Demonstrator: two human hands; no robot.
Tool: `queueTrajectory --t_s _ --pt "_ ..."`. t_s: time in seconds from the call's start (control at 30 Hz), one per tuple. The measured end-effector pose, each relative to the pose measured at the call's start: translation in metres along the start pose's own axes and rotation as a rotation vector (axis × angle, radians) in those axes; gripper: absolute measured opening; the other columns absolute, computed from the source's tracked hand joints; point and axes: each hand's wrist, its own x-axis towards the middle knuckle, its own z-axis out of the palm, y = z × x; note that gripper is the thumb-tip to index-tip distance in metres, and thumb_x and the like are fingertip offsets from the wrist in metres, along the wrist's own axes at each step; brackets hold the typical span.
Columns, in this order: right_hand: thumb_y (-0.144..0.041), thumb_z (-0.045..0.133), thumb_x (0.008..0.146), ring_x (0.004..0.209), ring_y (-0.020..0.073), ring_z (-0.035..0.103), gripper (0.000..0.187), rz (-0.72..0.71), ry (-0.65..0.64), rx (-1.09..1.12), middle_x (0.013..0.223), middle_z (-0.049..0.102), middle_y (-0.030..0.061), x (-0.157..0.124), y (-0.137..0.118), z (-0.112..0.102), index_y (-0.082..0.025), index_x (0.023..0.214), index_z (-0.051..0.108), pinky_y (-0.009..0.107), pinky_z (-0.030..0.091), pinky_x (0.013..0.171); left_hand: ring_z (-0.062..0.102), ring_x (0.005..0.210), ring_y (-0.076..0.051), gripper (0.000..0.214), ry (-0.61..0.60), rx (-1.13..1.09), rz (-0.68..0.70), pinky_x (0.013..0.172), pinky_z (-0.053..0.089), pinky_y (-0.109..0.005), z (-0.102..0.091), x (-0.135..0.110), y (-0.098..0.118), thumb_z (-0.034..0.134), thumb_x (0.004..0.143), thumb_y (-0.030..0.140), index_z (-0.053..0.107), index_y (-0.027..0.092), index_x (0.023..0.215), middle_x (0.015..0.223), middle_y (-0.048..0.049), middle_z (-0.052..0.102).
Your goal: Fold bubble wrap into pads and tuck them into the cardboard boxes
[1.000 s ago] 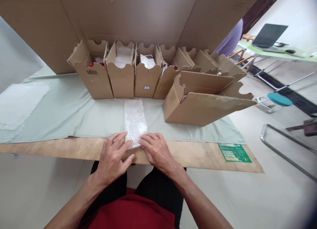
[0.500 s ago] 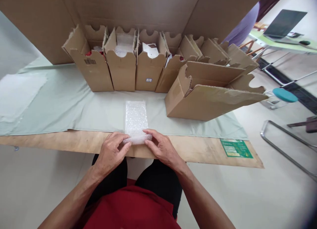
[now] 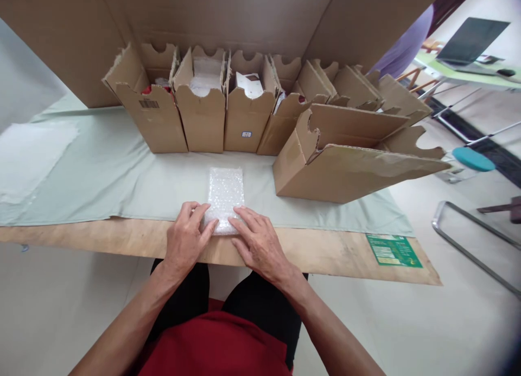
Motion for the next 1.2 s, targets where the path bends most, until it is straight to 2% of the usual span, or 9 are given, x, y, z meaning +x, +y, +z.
queueTrajectory --t_s 0.13,0.23,0.33,0.53,0.67,0.77,0.9,1.03,1.2 --pt "-0.013 0.053 0.101 0.118 0.0296 0.066 0.029 0.012 0.017 0.064 0.128 0.072 0.0154 0.005 0.005 -0.003 -0.017 0.127 0.066 0.047 0.053 0.097 0.062 0.117 -0.031 0.024 -0.040 -0.066 0.229 0.099 0.053 -0.047 -0.016 -0.005 -0.001 0.065 0.096 0.032 0.069 0.018 0.115 0.130 -0.0167 0.065" --pt "-0.020 0.054 0.104 0.106 0.0258 0.071 0.027 0.064 -0.020 0.211 0.121 0.077 0.0096 0.005 0.004 -0.013 -0.020 0.128 0.066 0.044 0.053 0.096 0.062 0.118 -0.027 0.023 -0.122 -0.219 0.240 0.103 0.051 -0.045 -0.029 -0.011 -0.003 0.063 0.096 0.024 0.067 0.020 0.119 0.121 -0.0110 0.071" --pt "-0.028 0.054 0.106 0.105 0.0238 0.072 0.028 0.158 -0.069 0.308 0.122 0.077 0.0067 0.007 0.004 -0.017 -0.022 0.130 0.067 0.041 0.055 0.097 0.067 0.102 -0.022 0.024 -0.160 -0.301 0.084 0.091 0.054 -0.037 -0.029 -0.010 -0.005 0.061 0.098 0.027 0.069 0.021 0.120 0.106 -0.0069 0.075" --pt "-0.030 0.056 0.103 0.118 0.0307 0.065 0.031 0.140 0.193 0.072 0.131 0.069 0.0163 0.006 0.005 -0.009 -0.018 0.130 0.064 0.048 0.053 0.097 0.060 0.067 -0.016 0.033 -0.145 -0.227 -0.191 0.067 0.051 -0.030 -0.004 0.004 -0.008 0.059 0.094 0.039 0.073 0.018 0.116 0.081 -0.0026 0.070" --pt "-0.025 0.066 0.096 0.127 0.0341 0.059 0.037 -0.009 0.032 -0.002 0.139 0.064 0.0187 0.005 0.000 -0.005 -0.017 0.132 0.062 0.051 0.051 0.099 0.058 0.067 -0.015 0.032 -0.099 -0.134 -0.171 0.071 0.050 -0.030 0.003 0.014 -0.006 0.057 0.095 0.037 0.072 0.017 0.116 0.085 -0.0032 0.069" --pt "-0.018 0.062 0.097 0.128 0.0332 0.059 0.035 0.013 -0.032 -0.015 0.138 0.066 0.0180 0.010 0.002 0.000 -0.017 0.131 0.064 0.051 0.051 0.100 0.056 0.065 -0.014 0.034 -0.051 -0.185 -0.206 0.067 0.051 -0.030 -0.005 0.012 -0.002 0.059 0.094 0.041 0.071 0.017 0.115 0.092 -0.0046 0.068" --pt "-0.018 0.053 0.102 0.113 0.0287 0.068 0.028 0.133 0.062 0.120 0.123 0.075 0.0131 0.015 0.006 -0.002 -0.019 0.125 0.068 0.047 0.053 0.097 0.067 0.081 -0.017 0.040 -0.041 -0.466 -0.434 0.073 0.057 -0.031 -0.026 -0.010 0.008 0.064 0.091 0.047 0.070 0.017 0.117 0.101 -0.0076 0.071" --pt "-0.026 0.054 0.103 0.105 0.0246 0.071 0.025 0.314 0.121 0.447 0.115 0.077 0.0079 0.009 -0.010 -0.011 -0.022 0.120 0.072 0.040 0.054 0.096 0.073 0.109 -0.027 0.065 -0.230 -0.883 -0.738 0.085 0.063 -0.039 -0.036 -0.029 0.022 0.072 0.085 0.050 0.058 0.014 0.137 0.128 -0.0170 0.071" --pt "-0.033 0.050 0.105 0.088 0.0199 0.071 0.028 0.430 -0.009 0.893 0.099 0.075 0.0041 -0.006 -0.032 -0.017 -0.022 0.116 0.073 0.031 0.057 0.080 0.067 0.126 -0.030 0.070 -0.252 -1.136 -0.734 0.103 0.058 -0.041 -0.027 -0.028 0.035 0.073 0.084 0.043 0.052 0.014 0.144 0.137 -0.0173 0.068"
